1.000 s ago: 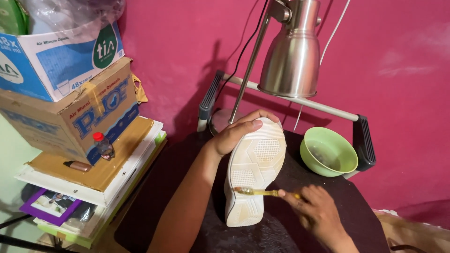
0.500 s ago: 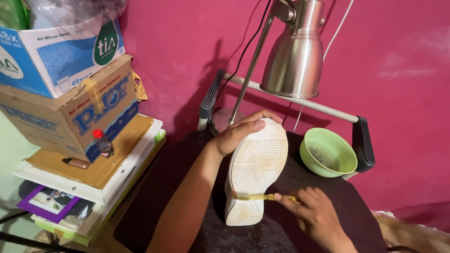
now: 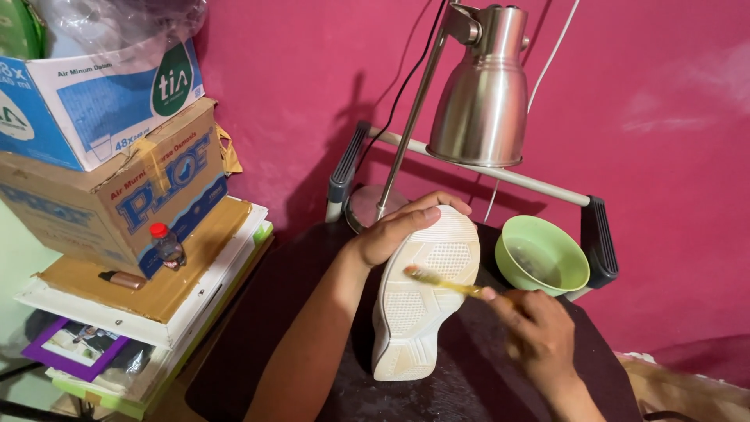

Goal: The person scrubs a white sneaker with a toothbrush dipped in a bowl of water. They clean the upper fabric, laces, and the sole of the shoe, repeatedly dipping the brush to re-wet it.

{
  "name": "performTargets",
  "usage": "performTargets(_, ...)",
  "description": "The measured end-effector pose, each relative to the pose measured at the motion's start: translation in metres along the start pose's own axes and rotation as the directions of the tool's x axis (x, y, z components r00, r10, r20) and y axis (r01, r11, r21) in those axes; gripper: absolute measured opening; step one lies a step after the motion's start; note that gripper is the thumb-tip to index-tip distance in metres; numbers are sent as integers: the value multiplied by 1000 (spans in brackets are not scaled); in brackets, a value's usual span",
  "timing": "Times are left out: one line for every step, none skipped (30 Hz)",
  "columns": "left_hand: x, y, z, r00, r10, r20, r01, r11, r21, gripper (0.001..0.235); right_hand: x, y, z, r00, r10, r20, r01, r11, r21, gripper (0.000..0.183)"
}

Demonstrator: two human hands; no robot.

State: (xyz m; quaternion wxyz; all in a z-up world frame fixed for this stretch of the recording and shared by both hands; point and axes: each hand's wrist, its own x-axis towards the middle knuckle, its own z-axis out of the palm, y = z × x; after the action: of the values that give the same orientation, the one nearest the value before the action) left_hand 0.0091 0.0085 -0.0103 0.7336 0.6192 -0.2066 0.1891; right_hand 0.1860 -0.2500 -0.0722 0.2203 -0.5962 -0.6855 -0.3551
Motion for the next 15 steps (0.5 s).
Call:
performTargets(0,1,2,1000,-3,12,3,1000,15,45,-2,3,-1,998,44,-41,-44,999,11,64)
performTargets(0,2,3,1000,-3,11,3,1000,15,45,1,4,-1,998,44,-41,-44,999,12,64)
performTargets(0,3,5,1000,7,5,-7,999,48,50,3,4,-2,995,72,-65,-71,997,26,69)
performTargets(2,4,7,1000,17,2,-17,997,82,54,6,5,-4,991,102,-91,-99,994,38,73)
performTargets(3,0,6,1000,16,6,-17,996,82,54,6,5,-3,990,103,-92,-100,994,36,73)
performTargets(3,-5,4,1000,-4,9,4,1000,-7,58,6,5,-3,993,88,-76,-85,995,49,72)
performTargets(3,-9,2,1000,-24,14,25,995,-96,62,5,4,-2,996,73,-60,-69,996,62,72)
performTargets(3,-11,1,1000,-25,15,26,995,-95,62,3,2,-3,995,73,-61,-70,996,61,72)
performTargets(3,-13,-1,1000,-15,20,18,992,-124,63,2,-1,-4,999,48,0,-47,992,114,68)
performTargets(3,-15,-3,1000,-4,23,8,988,-153,63,0,-3,-4,998,16,59,-26,985,169,65)
performTargets(3,-15,-4,1000,-3,23,7,988,-151,63,2,-7,-7,998,15,58,-24,985,170,65)
performTargets(3,-14,-4,1000,-5,16,8,990,-139,65,3,-10,-9,997,-35,71,22,984,178,51)
performTargets(3,-14,-5,1000,-7,9,8,992,-127,66,5,-14,-11,993,-85,84,68,980,188,43)
performTargets(3,-13,-3,1000,-4,9,5,992,-128,66,2,-9,-10,993,-87,85,70,980,186,43)
performTargets(3,-12,-2,1000,-10,4,10,994,-110,67,-1,-4,-9,990,-101,96,83,982,170,43)
